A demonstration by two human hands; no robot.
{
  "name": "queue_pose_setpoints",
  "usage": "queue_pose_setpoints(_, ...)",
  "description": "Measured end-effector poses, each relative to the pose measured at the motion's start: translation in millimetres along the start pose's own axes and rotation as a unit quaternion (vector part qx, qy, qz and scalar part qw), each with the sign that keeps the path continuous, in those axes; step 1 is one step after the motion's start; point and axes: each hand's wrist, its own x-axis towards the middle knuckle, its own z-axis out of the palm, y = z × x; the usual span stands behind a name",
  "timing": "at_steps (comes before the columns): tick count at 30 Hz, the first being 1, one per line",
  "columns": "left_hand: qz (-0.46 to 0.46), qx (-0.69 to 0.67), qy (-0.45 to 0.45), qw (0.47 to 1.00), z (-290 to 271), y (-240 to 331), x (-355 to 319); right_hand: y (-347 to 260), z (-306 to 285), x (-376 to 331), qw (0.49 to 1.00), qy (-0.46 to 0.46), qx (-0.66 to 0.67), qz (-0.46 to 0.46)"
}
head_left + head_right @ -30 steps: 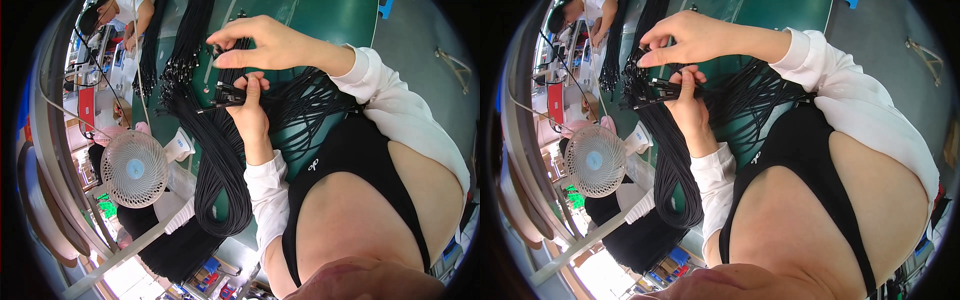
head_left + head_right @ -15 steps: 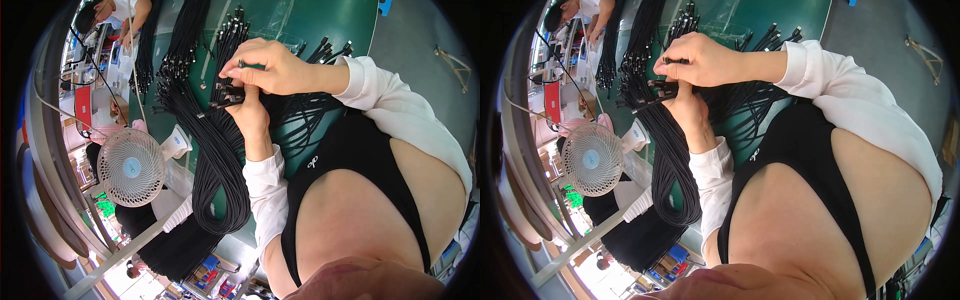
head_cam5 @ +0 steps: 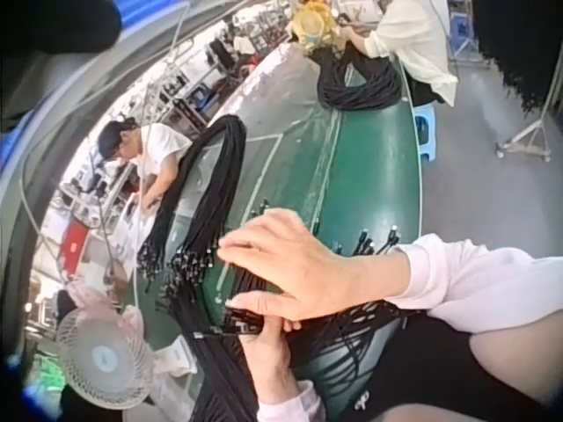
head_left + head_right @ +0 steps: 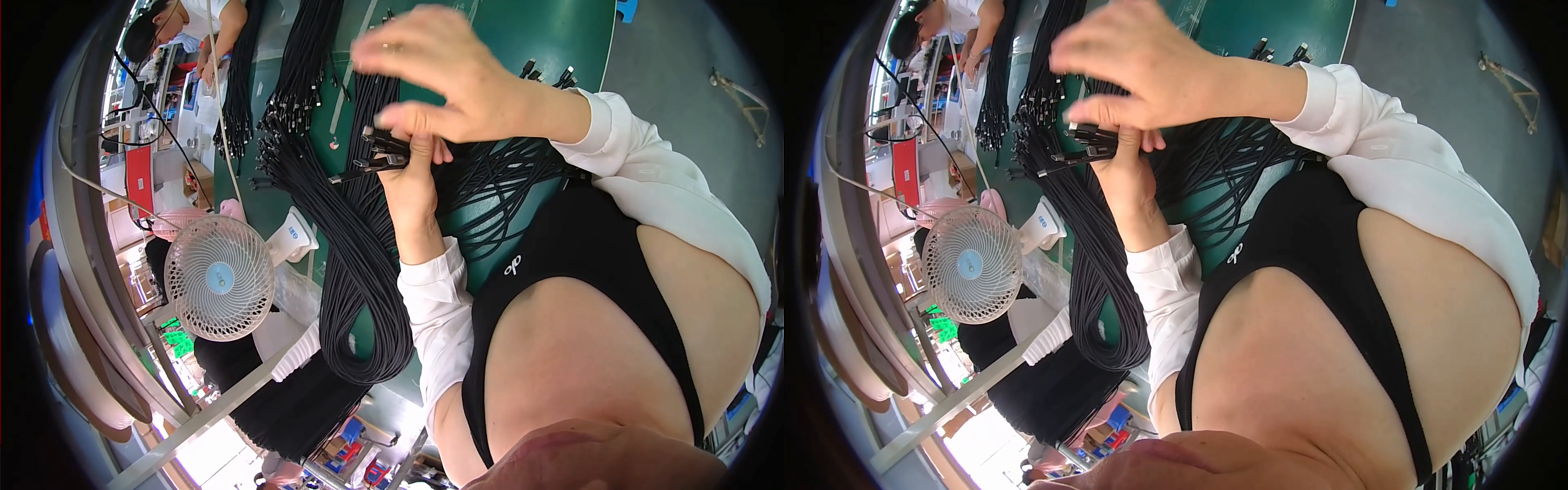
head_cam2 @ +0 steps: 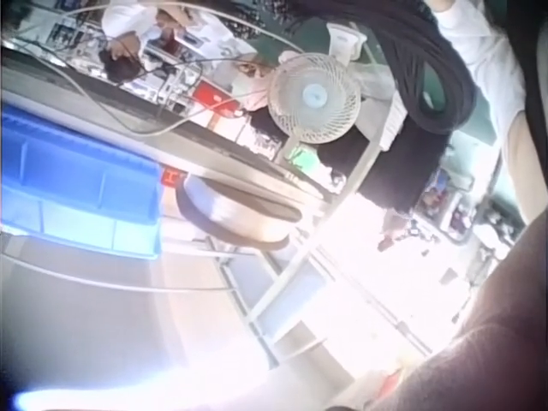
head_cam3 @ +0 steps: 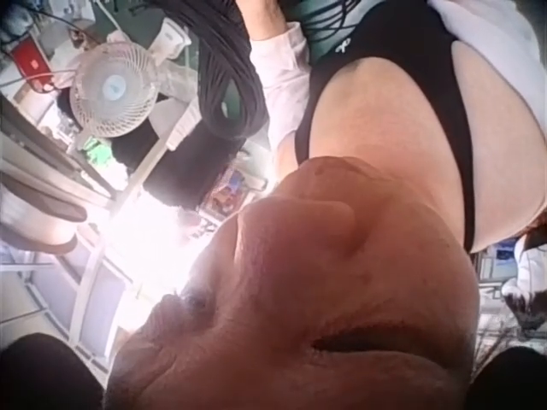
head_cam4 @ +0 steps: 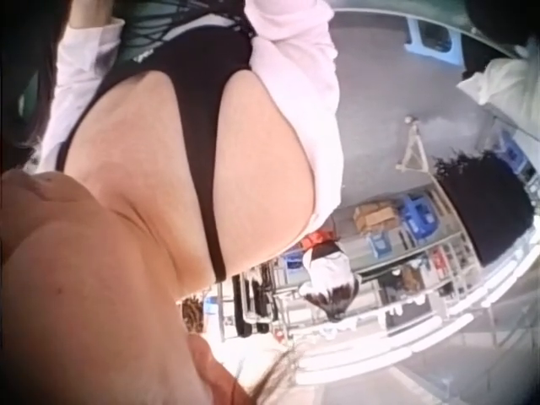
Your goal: Gathering and organizing a large number of black USB cables into a neat bundle at a factory workbench.
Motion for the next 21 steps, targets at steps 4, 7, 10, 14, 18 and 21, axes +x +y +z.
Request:
queue_pose_setpoints(4,-0.013,0.031,-0.062,0.997,-10,0,-2,-1,17,-9,0.858,-0.229,0.415,0.198)
queue_pose_setpoints(7,0.009,0.040,-0.063,0.997,-15,-4,2,3,12,-6,0.758,-0.180,0.523,0.346)
queue_pose_setpoints(10,0.038,-0.039,-0.029,0.998,-21,-6,6,7,24,-10,0.772,-0.141,0.493,0.375)
queue_pose_setpoints(14,0.046,-0.032,0.007,0.998,-20,-12,6,1,32,-18,0.776,-0.123,0.482,0.389)
queue_pose_setpoints(18,0.025,0.023,0.048,0.998,-12,-12,9,8,34,-24,0.756,-0.114,0.490,0.419)
queue_pose_setpoints(21,-0.019,0.071,0.061,0.995,-18,-11,11,15,35,-15,0.749,0.005,0.549,0.370)
